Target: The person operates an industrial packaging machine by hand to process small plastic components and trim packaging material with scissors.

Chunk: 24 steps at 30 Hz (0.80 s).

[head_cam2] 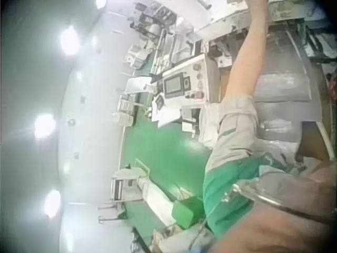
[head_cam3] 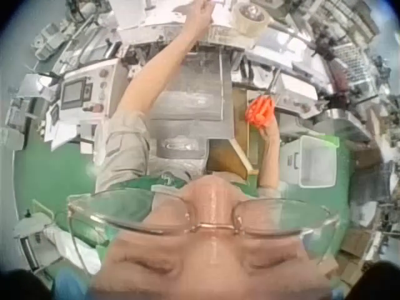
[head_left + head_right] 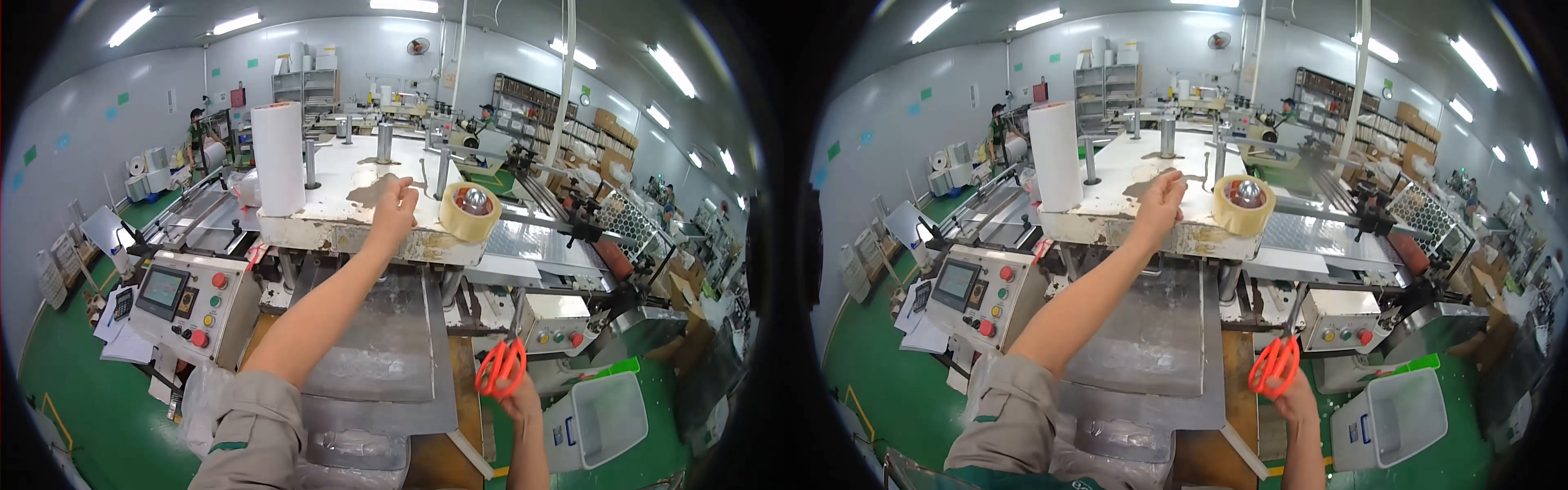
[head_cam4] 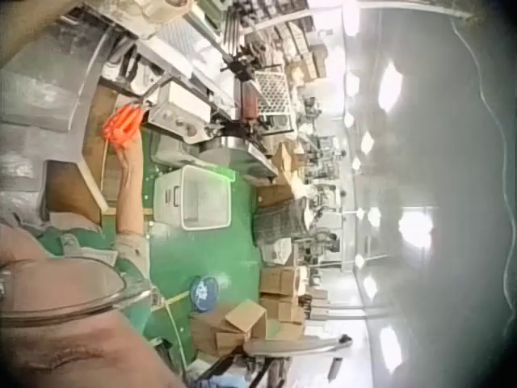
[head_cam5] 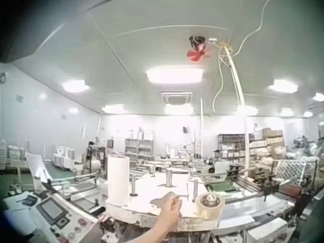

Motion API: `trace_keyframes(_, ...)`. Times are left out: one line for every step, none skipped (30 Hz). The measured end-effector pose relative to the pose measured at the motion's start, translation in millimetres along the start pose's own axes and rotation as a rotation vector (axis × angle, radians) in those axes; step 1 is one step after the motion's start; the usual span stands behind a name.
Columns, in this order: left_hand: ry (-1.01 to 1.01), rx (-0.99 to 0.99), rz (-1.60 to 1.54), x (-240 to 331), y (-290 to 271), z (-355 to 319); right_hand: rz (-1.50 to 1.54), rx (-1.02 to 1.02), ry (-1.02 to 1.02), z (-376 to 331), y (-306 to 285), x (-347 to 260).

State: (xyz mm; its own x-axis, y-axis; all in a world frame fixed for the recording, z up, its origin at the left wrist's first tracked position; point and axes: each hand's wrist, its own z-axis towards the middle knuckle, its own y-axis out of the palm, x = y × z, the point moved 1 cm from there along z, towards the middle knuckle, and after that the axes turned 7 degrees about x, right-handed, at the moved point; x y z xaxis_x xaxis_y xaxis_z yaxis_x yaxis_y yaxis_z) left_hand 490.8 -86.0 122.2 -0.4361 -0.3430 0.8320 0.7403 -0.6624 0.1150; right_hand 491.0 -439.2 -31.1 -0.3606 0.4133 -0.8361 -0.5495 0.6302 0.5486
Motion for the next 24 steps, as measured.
trace_keyframes(0.023,0.007,0.003,-2,2,6,-0.014,-0.038,-0.018,-6,1,4)
trace_keyframes(0.005,-0.002,-0.023,-1,5,8,0.001,-0.093,-0.019,-10,3,7)
trace_keyframes(0.011,-0.001,-0.026,-1,8,11,-0.002,-0.097,-0.025,-14,8,8)
trace_keyframes(-0.032,0.006,-0.011,0,13,13,0.003,-0.132,-0.021,-22,18,7)
trace_keyframes(-0.076,0.014,0.006,-1,16,16,0.008,-0.167,-0.016,-26,24,6)
trace_keyframes(-0.102,-0.048,0.07,-1,13,21,0.023,-0.194,-0.013,-26,22,9)
trace_keyframes(-0.125,-0.067,0.007,-1,11,28,0.024,-0.229,-0.017,-26,22,9)
trace_keyframes(-0.128,-0.162,0.07,3,6,33,0.02,-0.233,-0.029,-28,20,8)
trace_keyframes(-0.129,-0.256,0.134,6,-1,36,0.018,-0.236,-0.041,-30,19,7)
trace_keyframes(-0.131,-0.262,0.138,10,-9,36,0.024,-0.232,-0.042,-32,19,6)
trace_keyframes(0.053,-0.361,0.377,14,-17,34,0.024,-0.211,-0.06,-35,19,6)
trace_keyframes(0.242,-0.457,0.613,18,-22,32,0.024,-0.19,-0.077,-36,21,6)
trace_keyframes(0.223,-0.506,0.692,29,-26,27,0.018,-0.194,-0.094,-37,24,4)
trace_keyframes(0.234,-0.524,0.74,38,-28,25,0.007,-0.218,-0.111,-36,26,2)
trace_keyframes(0.247,-0.542,0.788,44,-28,24,-0.004,-0.242,-0.13,-35,28,2)
trace_keyframes(0.233,-0.541,0.789,40,-34,28,-0.004,-0.241,-0.117,-30,30,3)
trace_keyframes(0.215,-0.527,0.784,35,-40,31,-0.014,-0.26,-0.128,-26,31,5)
trace_keyframes(0.198,-0.512,0.779,30,-46,32,-0.024,-0.279,-0.14,-22,35,5)
trace_keyframes(0.19,-0.509,0.785,27,-53,30,-0.021,-0.283,-0.131,-18,42,3)
trace_keyframes(0.237,-0.475,0.743,27,-55,26,0.009,-0.32,-0.097,-15,50,-1)
trace_keyframes(0.282,-0.441,0.702,26,-57,22,0.04,-0.357,-0.063,-12,59,-5)
trace_keyframes(0.213,-0.427,0.635,27,-58,17,0.05,-0.316,-0.034,-12,76,-9)
trace_keyframes(0.213,-0.433,0.632,29,-54,12,0.051,-0.309,-0.036,-6,79,-10)
trace_keyframes(0.198,-0.414,0.64,31,-49,8,0.107,-0.342,0.039,2,80,-8)
